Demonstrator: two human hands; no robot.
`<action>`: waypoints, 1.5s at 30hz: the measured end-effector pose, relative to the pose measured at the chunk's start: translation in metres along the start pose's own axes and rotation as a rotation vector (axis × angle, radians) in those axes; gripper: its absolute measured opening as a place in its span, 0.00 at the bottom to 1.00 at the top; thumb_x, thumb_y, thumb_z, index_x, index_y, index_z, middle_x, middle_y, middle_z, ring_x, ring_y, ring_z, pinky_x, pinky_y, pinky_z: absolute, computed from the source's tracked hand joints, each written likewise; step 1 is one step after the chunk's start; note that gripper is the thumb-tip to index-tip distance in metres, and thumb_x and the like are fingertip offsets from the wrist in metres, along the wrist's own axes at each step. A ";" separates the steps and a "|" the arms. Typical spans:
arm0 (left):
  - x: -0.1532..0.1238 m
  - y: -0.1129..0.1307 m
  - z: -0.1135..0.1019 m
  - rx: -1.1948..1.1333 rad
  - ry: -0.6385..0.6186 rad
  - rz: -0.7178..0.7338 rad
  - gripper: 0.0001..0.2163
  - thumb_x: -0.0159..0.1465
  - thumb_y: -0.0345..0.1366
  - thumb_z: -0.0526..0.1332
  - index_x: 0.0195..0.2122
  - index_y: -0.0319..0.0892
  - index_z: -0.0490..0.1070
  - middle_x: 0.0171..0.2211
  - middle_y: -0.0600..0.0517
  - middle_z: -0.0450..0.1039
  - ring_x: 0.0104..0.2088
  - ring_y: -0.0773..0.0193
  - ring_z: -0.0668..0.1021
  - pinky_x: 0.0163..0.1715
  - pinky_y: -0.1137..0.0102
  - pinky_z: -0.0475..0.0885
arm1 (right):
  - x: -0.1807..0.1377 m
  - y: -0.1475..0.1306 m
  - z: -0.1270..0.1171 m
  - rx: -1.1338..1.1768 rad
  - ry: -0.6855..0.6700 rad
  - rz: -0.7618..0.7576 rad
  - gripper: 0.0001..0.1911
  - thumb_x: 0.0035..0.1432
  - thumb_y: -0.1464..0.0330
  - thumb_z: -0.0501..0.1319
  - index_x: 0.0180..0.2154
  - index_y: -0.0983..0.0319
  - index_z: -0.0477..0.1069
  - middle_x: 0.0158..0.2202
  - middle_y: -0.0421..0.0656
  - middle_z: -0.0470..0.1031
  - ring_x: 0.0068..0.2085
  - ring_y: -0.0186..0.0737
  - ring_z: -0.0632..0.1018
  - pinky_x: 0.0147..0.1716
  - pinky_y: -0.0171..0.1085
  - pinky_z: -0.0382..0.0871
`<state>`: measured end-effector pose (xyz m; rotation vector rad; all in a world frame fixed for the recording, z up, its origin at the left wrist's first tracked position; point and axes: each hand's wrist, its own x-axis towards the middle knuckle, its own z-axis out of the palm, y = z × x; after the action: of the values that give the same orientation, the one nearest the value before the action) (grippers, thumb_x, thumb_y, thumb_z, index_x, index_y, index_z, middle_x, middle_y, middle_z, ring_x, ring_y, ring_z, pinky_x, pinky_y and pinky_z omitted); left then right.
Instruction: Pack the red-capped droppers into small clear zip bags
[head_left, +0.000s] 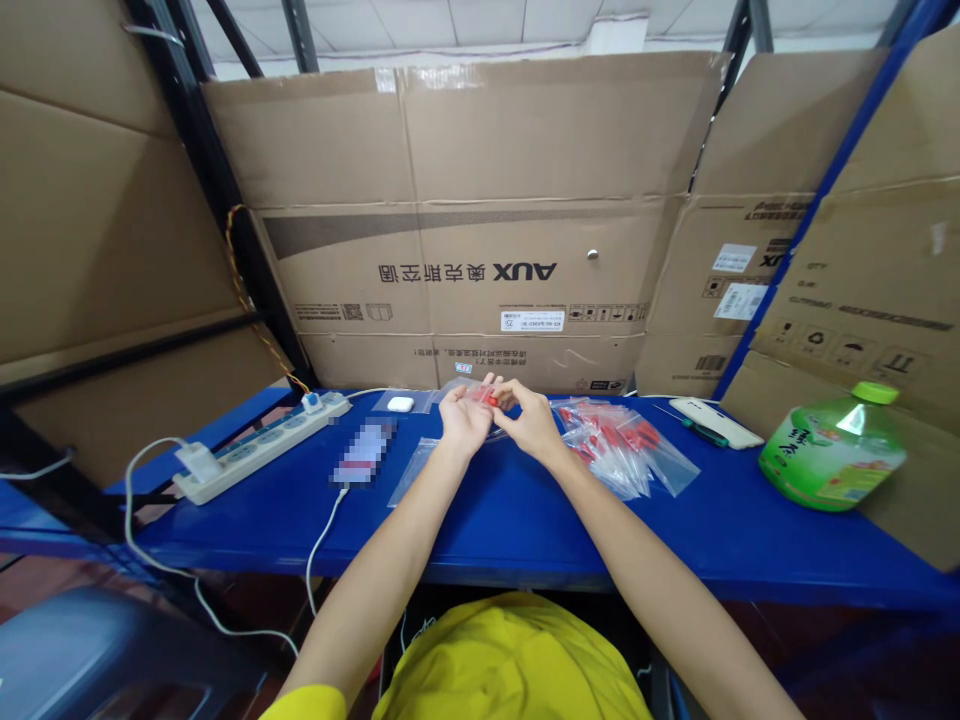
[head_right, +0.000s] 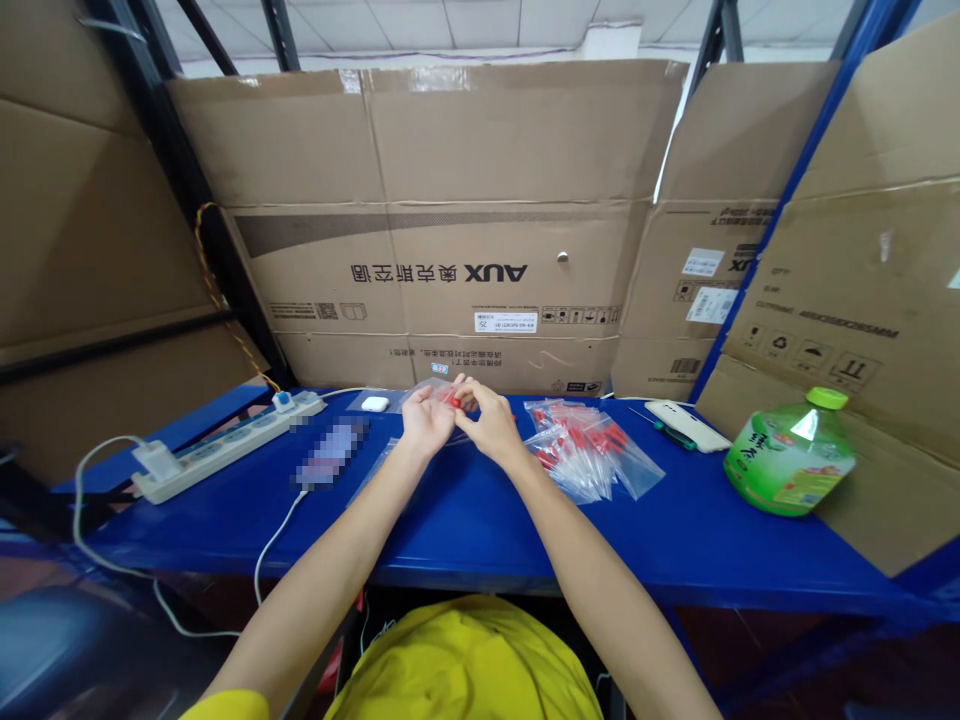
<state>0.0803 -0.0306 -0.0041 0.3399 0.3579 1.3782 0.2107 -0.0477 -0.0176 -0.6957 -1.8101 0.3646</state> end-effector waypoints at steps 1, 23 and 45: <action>0.000 0.000 0.000 -0.009 -0.004 0.003 0.27 0.65 0.36 0.48 0.61 0.22 0.67 0.48 0.30 0.79 0.52 0.47 0.82 0.54 0.58 0.77 | 0.000 0.000 0.000 -0.012 0.024 0.006 0.07 0.56 0.72 0.61 0.38 0.59 0.71 0.35 0.40 0.78 0.34 0.39 0.78 0.40 0.37 0.73; -0.004 -0.005 0.007 0.093 -0.047 -0.025 0.22 0.58 0.31 0.55 0.54 0.31 0.72 0.51 0.34 0.79 0.54 0.44 0.81 0.59 0.47 0.74 | 0.001 0.011 0.002 -0.004 0.019 0.188 0.10 0.61 0.67 0.64 0.44 0.58 0.80 0.39 0.42 0.84 0.37 0.42 0.81 0.42 0.39 0.72; -0.004 -0.007 0.006 0.089 -0.023 -0.028 0.17 0.60 0.31 0.54 0.49 0.35 0.74 0.55 0.34 0.77 0.58 0.44 0.79 0.58 0.48 0.75 | 0.005 0.008 -0.013 -0.103 -0.059 0.160 0.08 0.63 0.64 0.64 0.37 0.57 0.83 0.35 0.40 0.85 0.34 0.42 0.82 0.39 0.37 0.73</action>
<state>0.0885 -0.0354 -0.0018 0.4223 0.4046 1.3326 0.2239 -0.0396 -0.0138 -0.9136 -1.8438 0.4027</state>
